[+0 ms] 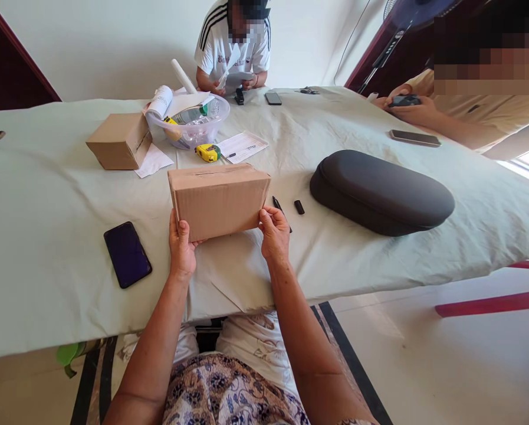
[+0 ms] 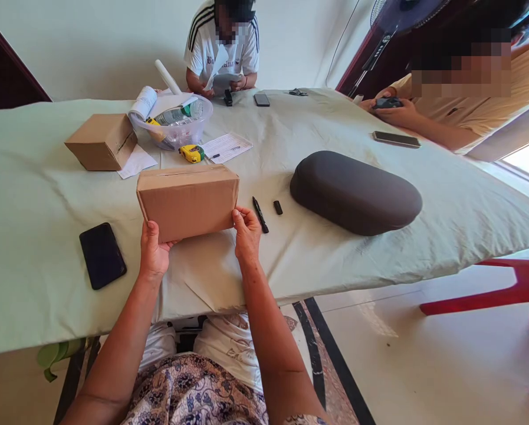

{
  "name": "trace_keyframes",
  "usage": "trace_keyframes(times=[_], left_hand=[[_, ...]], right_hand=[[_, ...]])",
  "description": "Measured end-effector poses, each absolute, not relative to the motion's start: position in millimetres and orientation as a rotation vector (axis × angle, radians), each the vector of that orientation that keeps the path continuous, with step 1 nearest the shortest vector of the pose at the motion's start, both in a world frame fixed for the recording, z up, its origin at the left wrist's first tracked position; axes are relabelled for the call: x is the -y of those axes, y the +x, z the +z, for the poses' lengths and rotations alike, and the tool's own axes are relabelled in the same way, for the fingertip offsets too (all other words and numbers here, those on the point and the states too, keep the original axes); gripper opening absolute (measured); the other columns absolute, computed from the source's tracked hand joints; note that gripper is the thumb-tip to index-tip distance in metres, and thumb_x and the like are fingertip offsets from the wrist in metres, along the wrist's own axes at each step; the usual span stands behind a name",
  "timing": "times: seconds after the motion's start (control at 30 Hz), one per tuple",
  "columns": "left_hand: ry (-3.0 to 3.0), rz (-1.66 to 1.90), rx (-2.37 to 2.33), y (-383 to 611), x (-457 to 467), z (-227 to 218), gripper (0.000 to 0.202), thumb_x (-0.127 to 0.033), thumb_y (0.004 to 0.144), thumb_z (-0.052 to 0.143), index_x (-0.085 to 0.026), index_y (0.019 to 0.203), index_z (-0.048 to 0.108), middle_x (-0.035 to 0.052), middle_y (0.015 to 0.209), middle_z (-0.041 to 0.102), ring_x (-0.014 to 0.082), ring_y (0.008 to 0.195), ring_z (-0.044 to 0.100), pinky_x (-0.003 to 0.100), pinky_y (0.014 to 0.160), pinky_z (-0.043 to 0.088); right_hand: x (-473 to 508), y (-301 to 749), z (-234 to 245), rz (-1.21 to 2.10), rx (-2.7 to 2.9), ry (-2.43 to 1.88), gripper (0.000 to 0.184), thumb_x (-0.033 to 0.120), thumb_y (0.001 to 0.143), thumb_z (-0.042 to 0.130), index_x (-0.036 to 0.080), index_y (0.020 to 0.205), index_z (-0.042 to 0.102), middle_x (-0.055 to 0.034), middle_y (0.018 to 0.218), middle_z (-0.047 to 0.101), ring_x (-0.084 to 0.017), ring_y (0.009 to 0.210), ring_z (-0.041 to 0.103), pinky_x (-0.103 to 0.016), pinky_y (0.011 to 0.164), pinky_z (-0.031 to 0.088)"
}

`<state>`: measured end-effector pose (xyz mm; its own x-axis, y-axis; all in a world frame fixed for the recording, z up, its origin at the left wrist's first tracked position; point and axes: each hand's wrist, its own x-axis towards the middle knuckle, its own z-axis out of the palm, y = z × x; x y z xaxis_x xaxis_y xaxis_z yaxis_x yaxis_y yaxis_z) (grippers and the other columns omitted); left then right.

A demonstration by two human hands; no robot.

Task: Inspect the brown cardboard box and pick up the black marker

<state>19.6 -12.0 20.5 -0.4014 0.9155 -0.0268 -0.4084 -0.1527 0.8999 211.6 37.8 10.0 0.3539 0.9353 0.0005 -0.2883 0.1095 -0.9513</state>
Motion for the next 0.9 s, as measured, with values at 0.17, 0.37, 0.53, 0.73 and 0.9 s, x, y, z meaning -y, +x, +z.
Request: trace_keyframes(times=[0.17, 0.37, 0.53, 0.73, 0.9], left_hand=[[0.633, 1.770, -1.039, 18.7, 10.7, 21.6, 0.071, -0.073, 0.074, 0.070, -0.030, 0.130, 0.059, 0.0101, 0.141, 0.058, 0.0236, 0.107, 0.065, 0.027, 0.073, 0.061], [0.627, 1.663, -1.048, 18.1, 12.3, 22.9, 0.069, -0.071, 0.078, 0.067, -0.032, 0.134, 0.056, 0.0095, 0.146, 0.054, 0.0280, 0.121, 0.061, 0.033, 0.079, 0.062], [0.718, 1.588, -1.104, 17.9, 13.1, 20.0, 0.069, -0.071, 0.082, 0.063, -0.037, 0.140, 0.051, 0.0063, 0.153, 0.050, 0.0307, 0.139, 0.050, 0.041, 0.095, 0.059], [0.927, 1.686, -1.225, 16.4, 11.2, 10.1, 0.065, -0.070, 0.088, 0.055, -0.029, 0.138, 0.055, 0.0074, 0.151, 0.054, 0.0255, 0.143, 0.047, 0.043, 0.120, 0.041], [1.053, 1.737, -1.242, 16.3, 10.7, 9.7, 0.059, -0.060, 0.093, 0.054, -0.028, 0.142, 0.052, 0.0070, 0.152, 0.053, 0.0227, 0.143, 0.048, 0.040, 0.124, 0.035]], right_hand=[[-36.9, 210.6, 9.3, 1.000, 0.870, -1.107, 0.035, 0.049, 0.070, 0.074, 0.021, 0.090, 0.069, 0.0011, 0.081, 0.064, -0.011, 0.072, 0.050, -0.025, 0.069, 0.040], [-37.3, 214.5, 5.9, 0.948, 0.916, -1.110, 0.034, 0.050, 0.076, 0.070, 0.021, 0.094, 0.067, 0.0036, 0.074, 0.055, -0.010, 0.069, 0.046, -0.025, 0.067, 0.038], [-37.9, 215.7, 3.7, 0.911, 0.875, -1.030, 0.032, 0.050, 0.079, 0.069, 0.022, 0.094, 0.066, 0.0050, 0.072, 0.050, -0.009, 0.065, 0.042, -0.024, 0.065, 0.036], [-35.4, 213.3, 7.2, 0.901, 0.817, -0.998, 0.032, 0.050, 0.076, 0.072, 0.021, 0.090, 0.066, 0.0041, 0.073, 0.052, -0.009, 0.066, 0.041, -0.023, 0.063, 0.034], [-33.8, 213.6, 9.3, 0.919, 0.800, -1.004, 0.031, 0.049, 0.075, 0.071, 0.021, 0.088, 0.066, 0.0036, 0.073, 0.053, -0.009, 0.066, 0.041, -0.024, 0.063, 0.034]])
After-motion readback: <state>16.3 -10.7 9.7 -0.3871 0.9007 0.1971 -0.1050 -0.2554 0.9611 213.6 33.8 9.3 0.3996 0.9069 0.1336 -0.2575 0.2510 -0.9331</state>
